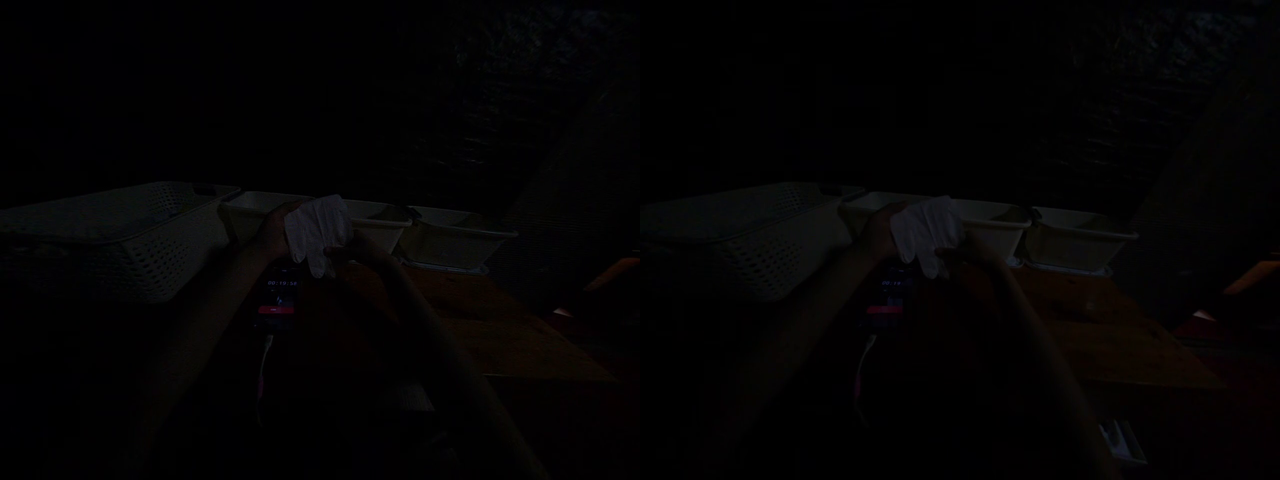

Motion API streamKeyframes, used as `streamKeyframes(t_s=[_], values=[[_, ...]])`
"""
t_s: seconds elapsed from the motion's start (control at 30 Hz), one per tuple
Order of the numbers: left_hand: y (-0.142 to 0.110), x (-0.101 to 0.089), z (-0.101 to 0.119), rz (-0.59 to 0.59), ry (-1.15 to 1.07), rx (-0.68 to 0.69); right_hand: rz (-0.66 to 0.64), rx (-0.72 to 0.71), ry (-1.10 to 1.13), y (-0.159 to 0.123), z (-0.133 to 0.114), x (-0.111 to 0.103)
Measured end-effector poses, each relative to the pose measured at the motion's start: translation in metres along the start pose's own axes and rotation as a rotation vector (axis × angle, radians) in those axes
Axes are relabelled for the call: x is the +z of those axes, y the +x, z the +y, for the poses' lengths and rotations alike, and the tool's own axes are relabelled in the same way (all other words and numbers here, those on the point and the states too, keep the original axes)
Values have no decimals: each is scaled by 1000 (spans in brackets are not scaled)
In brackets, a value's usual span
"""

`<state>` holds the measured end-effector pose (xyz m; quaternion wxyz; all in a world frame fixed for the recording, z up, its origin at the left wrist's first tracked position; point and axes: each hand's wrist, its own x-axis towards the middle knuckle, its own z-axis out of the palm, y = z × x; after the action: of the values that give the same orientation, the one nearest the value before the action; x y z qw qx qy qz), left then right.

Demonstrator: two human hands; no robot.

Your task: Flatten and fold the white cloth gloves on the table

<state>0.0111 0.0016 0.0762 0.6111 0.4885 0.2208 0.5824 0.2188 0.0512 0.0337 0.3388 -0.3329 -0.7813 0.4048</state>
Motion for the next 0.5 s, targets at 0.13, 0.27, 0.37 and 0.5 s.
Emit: streamKeyframes(t_s=[0.13,0.27,0.37,0.5], values=[[0,-1,-1,20,0,-16,-35,11,-49,1,3,-1],[-1,1,1,6,10,-24,-47,17,-14,1,3,-4],[-1,3,2,-15,23,-17,-3,-42,129,0,0,-6],[-1,4,2,-32,33,5,91,-81,209,2,-3,-8]])
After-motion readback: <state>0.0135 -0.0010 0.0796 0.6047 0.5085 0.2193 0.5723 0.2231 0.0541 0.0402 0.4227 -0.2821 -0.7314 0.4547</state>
